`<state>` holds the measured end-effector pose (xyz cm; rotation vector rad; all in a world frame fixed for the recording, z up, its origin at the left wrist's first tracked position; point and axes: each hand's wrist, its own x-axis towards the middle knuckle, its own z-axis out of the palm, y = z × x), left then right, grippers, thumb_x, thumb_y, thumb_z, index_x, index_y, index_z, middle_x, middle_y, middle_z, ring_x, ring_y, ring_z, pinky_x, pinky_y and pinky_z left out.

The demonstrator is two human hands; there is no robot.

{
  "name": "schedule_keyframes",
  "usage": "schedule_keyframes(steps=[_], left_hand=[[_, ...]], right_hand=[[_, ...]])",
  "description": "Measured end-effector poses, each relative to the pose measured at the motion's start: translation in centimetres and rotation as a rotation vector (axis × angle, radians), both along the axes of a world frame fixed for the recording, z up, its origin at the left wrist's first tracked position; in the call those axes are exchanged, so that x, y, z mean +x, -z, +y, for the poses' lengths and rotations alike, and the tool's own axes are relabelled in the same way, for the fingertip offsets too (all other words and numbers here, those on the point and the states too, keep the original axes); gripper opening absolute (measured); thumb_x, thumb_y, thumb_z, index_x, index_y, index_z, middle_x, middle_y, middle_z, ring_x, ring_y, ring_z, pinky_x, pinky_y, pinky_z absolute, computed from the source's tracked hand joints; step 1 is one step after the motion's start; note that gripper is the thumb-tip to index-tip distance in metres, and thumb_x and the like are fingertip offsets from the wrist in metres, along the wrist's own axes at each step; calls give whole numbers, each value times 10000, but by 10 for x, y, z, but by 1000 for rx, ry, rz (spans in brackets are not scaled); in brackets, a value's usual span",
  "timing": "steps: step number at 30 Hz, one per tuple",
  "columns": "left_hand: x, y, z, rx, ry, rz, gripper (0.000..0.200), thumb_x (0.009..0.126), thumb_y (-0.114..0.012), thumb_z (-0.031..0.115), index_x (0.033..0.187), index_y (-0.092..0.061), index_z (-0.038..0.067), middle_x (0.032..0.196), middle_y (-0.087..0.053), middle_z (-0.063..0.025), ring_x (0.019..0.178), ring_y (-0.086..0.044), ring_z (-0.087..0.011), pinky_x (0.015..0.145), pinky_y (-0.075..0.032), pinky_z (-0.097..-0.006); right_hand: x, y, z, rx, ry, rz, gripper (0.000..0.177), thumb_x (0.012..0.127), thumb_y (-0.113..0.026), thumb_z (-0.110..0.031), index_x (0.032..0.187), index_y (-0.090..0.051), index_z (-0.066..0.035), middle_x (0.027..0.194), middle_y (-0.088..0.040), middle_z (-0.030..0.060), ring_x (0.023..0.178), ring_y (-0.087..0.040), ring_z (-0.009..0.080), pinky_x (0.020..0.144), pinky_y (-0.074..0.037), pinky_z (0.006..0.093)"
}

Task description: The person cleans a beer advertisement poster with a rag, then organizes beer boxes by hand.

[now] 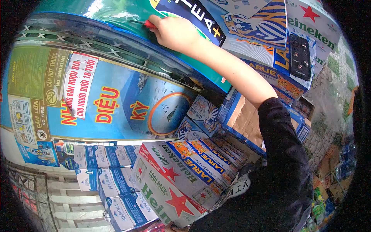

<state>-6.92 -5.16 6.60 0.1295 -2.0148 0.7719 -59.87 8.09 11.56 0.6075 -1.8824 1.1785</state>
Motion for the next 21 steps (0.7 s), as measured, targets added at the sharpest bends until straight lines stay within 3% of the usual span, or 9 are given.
schedule_keyframes(steps=[21], left_hand=[[11,11,-1,9,-4,43,245,798,-409,170,781,-533,-41,534,-494,-127,434,-439,-248,397,-351,-315]], right_hand=[[11,17,4,41,-9,-94,177,767,-468,-218,840,-493,-59,584,-538,152,541,-540,305,472,-425,390]])
